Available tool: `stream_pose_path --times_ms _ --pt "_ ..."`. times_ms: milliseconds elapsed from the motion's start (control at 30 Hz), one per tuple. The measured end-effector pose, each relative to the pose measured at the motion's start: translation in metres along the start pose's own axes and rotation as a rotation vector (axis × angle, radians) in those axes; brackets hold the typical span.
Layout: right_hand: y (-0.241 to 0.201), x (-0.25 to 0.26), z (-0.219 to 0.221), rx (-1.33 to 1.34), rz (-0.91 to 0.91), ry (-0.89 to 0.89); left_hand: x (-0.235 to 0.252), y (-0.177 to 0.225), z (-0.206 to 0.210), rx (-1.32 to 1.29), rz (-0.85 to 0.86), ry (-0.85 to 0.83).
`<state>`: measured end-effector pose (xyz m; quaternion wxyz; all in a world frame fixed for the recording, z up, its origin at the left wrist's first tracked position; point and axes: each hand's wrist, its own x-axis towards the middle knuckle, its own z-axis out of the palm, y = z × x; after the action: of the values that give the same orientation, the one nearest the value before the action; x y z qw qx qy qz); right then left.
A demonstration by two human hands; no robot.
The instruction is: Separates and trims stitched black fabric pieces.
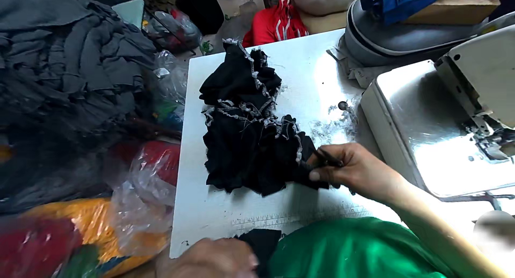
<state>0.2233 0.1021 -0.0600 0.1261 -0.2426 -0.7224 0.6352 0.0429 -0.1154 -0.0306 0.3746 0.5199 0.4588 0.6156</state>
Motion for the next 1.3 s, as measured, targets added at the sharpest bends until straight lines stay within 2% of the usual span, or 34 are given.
stream_pose_path --times_ms 100,233,433,600,700,767,867,967,1067,1167,1300 --pt "-0.005 -0.006 0.003 0.009 0.124 -0.116 0.005 -0.027 0.023 -0.01 -0.072 0.042" --pt "-0.008 -0.014 0.001 0.116 0.224 -0.19 0.01 -0.055 0.039 -0.058 -0.082 0.091" --pt "-0.007 -0.023 0.005 0.105 0.094 -0.211 0.012 -0.062 0.054 -0.068 -0.198 0.286" --pt "-0.005 -0.027 0.01 -0.028 -0.062 -0.193 0.012 -0.061 0.055 -0.127 -0.236 0.305" --pt "-0.005 -0.029 0.011 -0.105 -0.157 -0.203 0.01 -0.063 0.05 -0.148 -0.292 0.252" --pt "-0.006 -0.029 0.009 -0.12 -0.182 -0.249 0.007 -0.068 0.043 -0.062 -0.283 0.173" --pt "-0.007 -0.026 0.007 -0.078 -0.207 -0.329 0.005 -0.078 0.034 0.156 -0.166 0.077" --pt "-0.005 -0.024 0.006 -0.037 -0.229 -0.363 0.006 -0.081 0.03 0.094 -0.07 0.018" --pt "-0.004 -0.022 0.002 -0.028 -0.216 -0.328 0.007 -0.077 0.033 0.034 -0.039 0.004" --pt "-0.003 -0.024 -0.013 -0.044 -0.153 -0.266 0.007 -0.077 0.034 0.009 -0.029 0.105" --pt "0.001 -0.031 -0.034 -0.136 -0.18 -0.105 0.011 -0.075 0.035 -0.046 -0.047 0.221"
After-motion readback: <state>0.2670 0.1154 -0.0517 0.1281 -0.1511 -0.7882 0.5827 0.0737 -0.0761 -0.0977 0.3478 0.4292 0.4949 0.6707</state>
